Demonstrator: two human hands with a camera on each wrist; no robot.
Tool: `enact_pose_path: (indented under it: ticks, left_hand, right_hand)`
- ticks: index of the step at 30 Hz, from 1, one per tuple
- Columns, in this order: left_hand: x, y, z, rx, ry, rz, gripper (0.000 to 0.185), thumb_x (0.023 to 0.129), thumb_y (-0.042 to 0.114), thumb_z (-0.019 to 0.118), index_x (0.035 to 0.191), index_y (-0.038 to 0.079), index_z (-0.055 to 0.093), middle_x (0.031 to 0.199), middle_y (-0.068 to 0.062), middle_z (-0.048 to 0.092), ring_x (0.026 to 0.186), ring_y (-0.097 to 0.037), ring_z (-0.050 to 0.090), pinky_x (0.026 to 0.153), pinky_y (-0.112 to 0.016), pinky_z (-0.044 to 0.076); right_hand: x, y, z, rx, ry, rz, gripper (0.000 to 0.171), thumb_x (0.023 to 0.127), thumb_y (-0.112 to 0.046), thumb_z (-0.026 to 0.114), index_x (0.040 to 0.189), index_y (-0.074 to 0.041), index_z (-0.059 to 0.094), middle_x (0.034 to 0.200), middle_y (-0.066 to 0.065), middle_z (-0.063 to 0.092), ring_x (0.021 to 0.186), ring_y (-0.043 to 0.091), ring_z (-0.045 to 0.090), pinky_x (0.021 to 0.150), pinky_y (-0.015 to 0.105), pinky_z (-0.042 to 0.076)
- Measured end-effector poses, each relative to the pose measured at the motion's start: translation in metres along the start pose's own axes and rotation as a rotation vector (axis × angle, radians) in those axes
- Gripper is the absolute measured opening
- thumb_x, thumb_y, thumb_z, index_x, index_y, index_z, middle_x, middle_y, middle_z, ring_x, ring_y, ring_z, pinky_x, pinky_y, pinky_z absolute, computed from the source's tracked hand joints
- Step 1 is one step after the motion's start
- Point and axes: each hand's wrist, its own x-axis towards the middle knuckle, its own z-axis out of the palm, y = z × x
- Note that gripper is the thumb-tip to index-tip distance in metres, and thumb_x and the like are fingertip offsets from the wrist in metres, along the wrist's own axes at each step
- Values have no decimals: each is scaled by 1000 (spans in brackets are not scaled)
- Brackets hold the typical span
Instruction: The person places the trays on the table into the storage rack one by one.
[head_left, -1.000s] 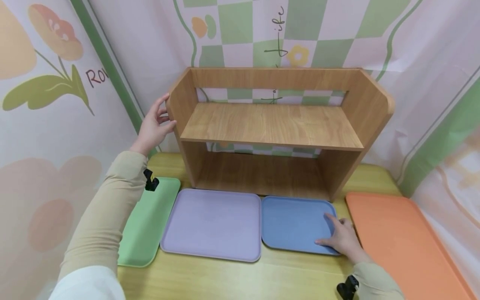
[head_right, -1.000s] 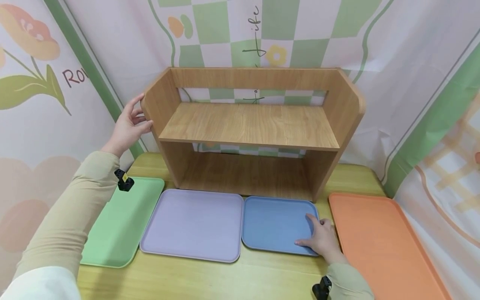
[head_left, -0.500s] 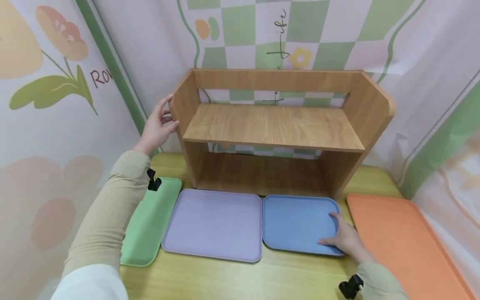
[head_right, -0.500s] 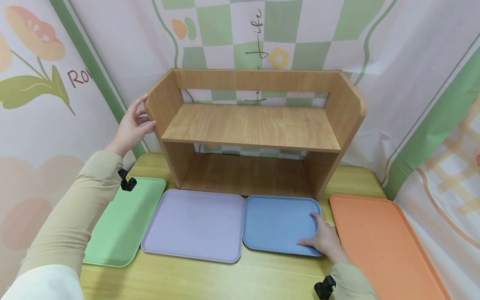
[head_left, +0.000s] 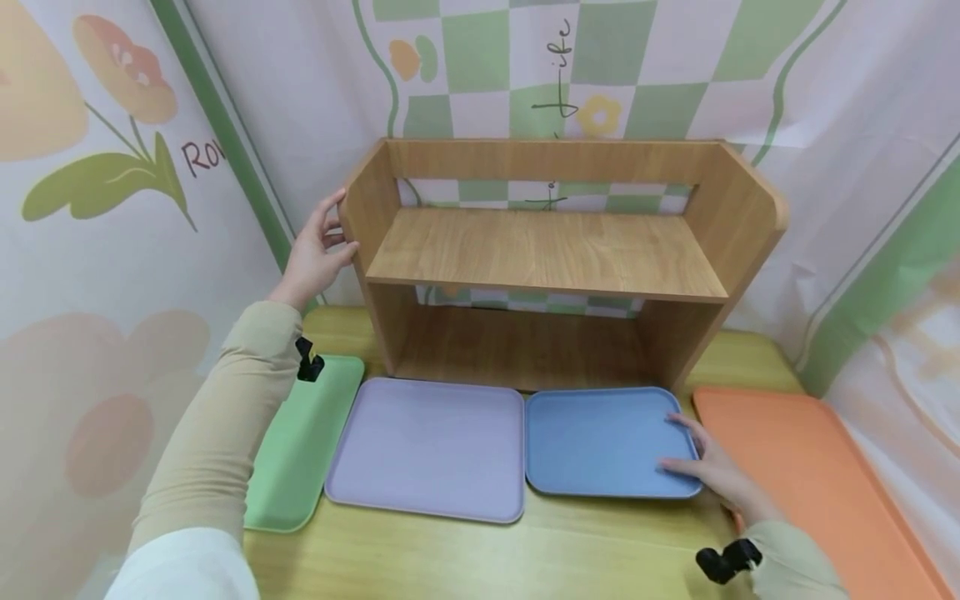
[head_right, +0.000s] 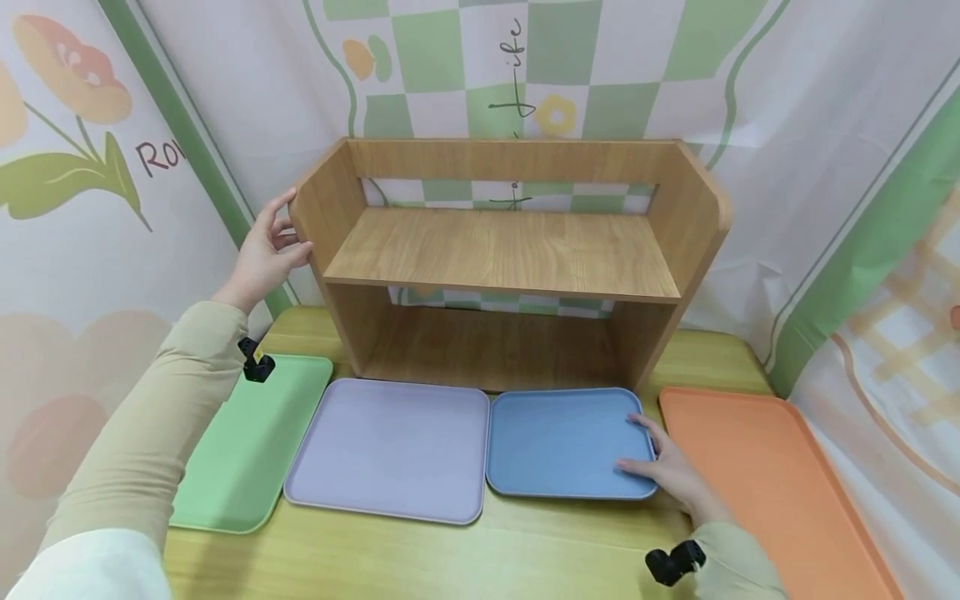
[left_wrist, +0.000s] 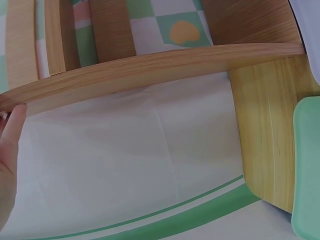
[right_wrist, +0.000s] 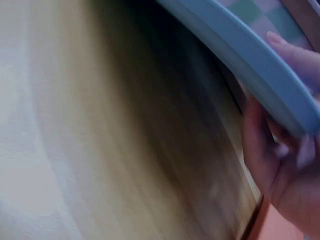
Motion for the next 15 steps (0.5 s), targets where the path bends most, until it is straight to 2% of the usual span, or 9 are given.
enact_pose_path:
  ticks: [2,3,4,6,9,12,15]
  left_hand:
    - [0,0,-1,-4,1,1,78,91,-3,55,148,38,22,139,-19,43,123,-36,50,95,-43,52]
    - [-1,0,-1,-5,-1,2,78,91,-3,55,149,37,21,139,-20,44,123,-36,50,94,-43,52]
    - [-1,0,-1,-6,0,1,78,91,-3,55,148,37,22,139,-20,44,123,-36,50,94,-43,52]
    - [-2,1,-2,-11,-2,1,78,91,-3,55,149,36,22,138,-20,45,123,-35,50,94,-43,52]
    - [-1,1,-3,-11,-7,-5,77,91,-3,56,149,35,22,138,-20,46,123,-35,50,94,-44,52]
    - [0,1,-4,-18,-10,-13,77,91,-2,56,149,36,22,140,-19,45,123,-35,50,94,-44,52]
    - [0,1,-4,-28,-12,-14,76,91,-2,55,149,36,22,141,-19,45,124,-35,49,94,-45,52]
  right_hand:
    - [-3,3,-9,173,-127,-31,73,91,-6,59,149,-32,21,140,47,9,106,16,59,82,35,56]
    - [-4,5,-14,264,-200,-36,71,94,-4,54,148,-38,22,140,42,19,101,13,62,79,33,58]
    - [-6,6,-18,354,-281,-47,70,96,-1,49,146,-42,23,139,35,27,96,17,65,75,35,59]
    - [-7,10,-26,470,-424,-66,70,98,1,41,145,-46,22,141,9,37,95,19,66,74,33,59]
    - [-7,14,-32,609,-588,-111,71,99,6,32,149,-42,17,131,-19,43,103,22,63,81,35,58]
    - [-5,17,-34,709,-677,-155,73,97,12,25,149,-40,18,135,-13,45,113,25,58,90,41,54]
    - [-5,17,-35,756,-699,-174,73,97,12,23,148,-40,21,137,-10,46,117,25,56,92,43,52]
